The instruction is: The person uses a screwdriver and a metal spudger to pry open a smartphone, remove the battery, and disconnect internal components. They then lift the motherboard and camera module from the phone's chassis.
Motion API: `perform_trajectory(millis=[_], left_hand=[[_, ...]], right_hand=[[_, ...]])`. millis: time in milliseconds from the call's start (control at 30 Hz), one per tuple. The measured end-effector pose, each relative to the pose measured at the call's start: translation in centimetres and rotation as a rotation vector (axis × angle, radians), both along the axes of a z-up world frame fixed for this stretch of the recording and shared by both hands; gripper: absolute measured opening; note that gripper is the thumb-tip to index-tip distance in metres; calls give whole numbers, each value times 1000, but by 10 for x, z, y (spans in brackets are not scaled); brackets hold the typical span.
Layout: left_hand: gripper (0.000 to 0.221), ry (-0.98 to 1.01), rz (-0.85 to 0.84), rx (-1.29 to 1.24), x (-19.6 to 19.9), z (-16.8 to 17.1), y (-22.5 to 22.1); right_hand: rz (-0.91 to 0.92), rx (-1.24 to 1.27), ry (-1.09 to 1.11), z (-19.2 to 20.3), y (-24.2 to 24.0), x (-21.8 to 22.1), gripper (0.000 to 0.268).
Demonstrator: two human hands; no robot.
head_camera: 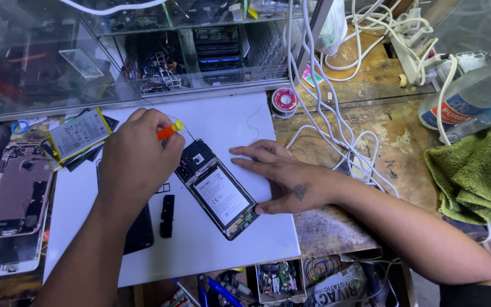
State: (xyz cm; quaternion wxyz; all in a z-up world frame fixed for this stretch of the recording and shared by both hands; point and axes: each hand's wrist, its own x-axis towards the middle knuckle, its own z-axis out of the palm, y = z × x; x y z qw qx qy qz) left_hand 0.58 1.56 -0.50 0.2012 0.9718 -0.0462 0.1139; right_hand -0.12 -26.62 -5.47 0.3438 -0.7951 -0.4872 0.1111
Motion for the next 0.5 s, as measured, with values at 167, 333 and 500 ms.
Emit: perform_trajectory(millis=[167, 333, 500], left_hand=[[17, -354, -31, -107, -7, 5, 11], [11, -432, -98, -253, -30, 17, 12], [36, -40, -61, 34, -20, 10, 5]], right_hand=[[-2, -15, 10, -2, -2, 1, 92], [-4, -23, -11, -5, -1, 2, 88], [-11, -28, -15, -5, 1, 0, 89]])
